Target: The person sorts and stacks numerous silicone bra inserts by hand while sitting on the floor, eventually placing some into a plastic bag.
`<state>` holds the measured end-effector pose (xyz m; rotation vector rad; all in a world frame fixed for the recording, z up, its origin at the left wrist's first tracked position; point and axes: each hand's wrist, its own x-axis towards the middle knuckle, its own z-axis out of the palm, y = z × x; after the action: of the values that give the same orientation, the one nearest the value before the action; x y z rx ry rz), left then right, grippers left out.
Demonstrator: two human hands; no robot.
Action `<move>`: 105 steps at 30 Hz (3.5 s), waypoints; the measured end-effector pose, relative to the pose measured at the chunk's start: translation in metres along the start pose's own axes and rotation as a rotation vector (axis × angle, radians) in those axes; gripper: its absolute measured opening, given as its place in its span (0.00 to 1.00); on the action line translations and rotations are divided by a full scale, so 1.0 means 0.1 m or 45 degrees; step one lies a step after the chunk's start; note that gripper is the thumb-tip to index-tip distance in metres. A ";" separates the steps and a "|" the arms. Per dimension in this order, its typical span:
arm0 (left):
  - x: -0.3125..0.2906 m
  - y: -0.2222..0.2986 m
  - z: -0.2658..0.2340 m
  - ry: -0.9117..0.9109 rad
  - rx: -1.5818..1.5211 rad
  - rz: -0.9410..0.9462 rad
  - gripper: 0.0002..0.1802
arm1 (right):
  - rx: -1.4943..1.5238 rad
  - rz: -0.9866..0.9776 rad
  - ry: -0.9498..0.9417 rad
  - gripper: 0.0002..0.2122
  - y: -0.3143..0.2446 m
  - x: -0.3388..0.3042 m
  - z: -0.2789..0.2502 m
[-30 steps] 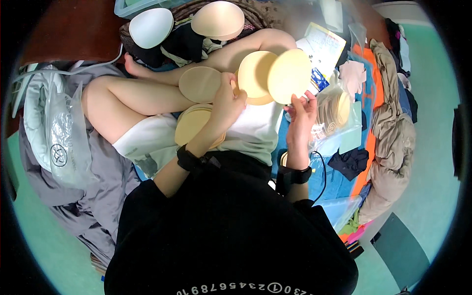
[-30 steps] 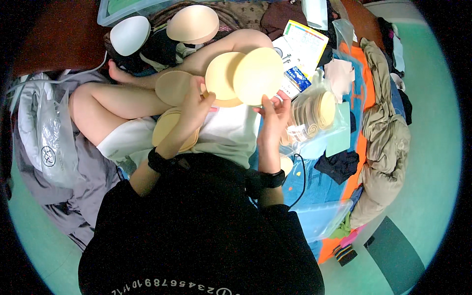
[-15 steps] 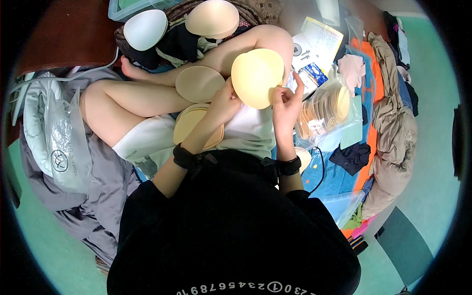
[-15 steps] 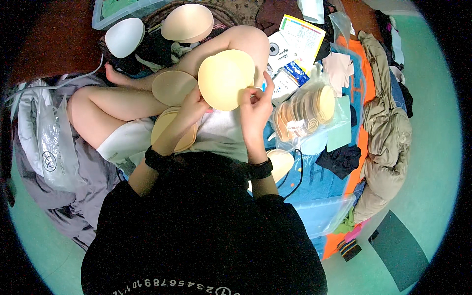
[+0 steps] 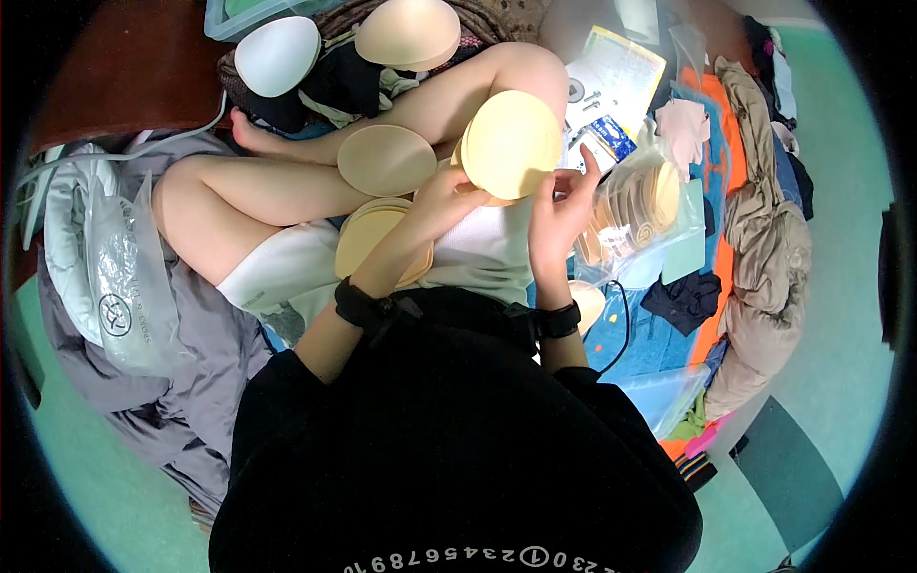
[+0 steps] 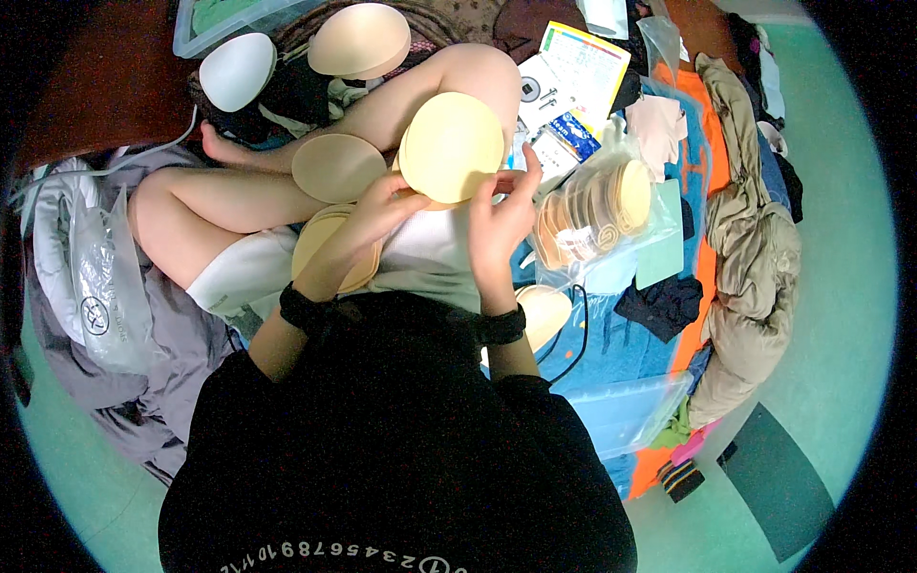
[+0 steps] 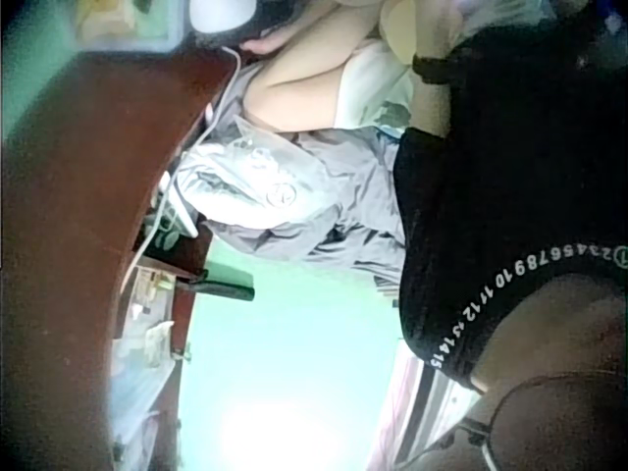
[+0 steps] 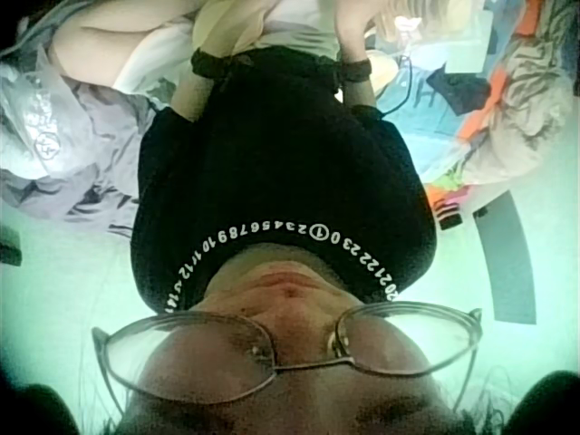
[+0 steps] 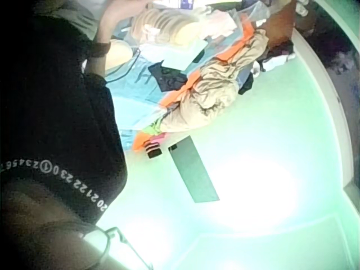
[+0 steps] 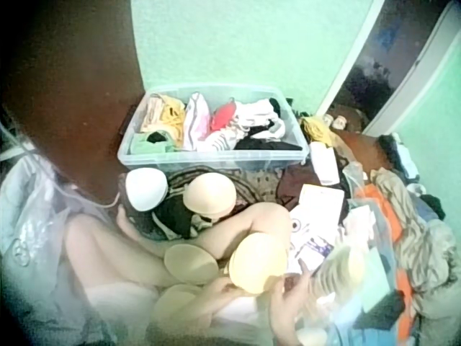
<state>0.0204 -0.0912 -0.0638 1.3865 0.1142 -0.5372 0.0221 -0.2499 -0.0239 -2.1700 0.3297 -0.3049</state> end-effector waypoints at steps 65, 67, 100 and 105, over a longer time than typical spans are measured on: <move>0.02 -0.07 0.06 0.110 0.230 0.013 0.09 | 0.351 -0.072 -0.166 0.20 0.26 -0.02 0.06; 0.02 -0.07 0.06 0.100 0.229 0.026 0.09 | 0.275 -0.084 -0.164 0.20 0.23 -0.02 0.07; 0.07 0.13 -0.17 0.683 -0.531 -0.132 0.18 | 0.455 0.128 -0.248 0.15 0.39 0.12 0.06; -0.25 0.26 -0.70 0.795 -0.341 -0.058 0.20 | 0.514 0.197 -0.208 0.15 0.35 0.19 -0.07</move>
<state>0.0254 -0.0150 -0.0448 1.2477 0.6986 -0.1024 0.0330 -0.2811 -0.0465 -1.7478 0.3115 -0.0944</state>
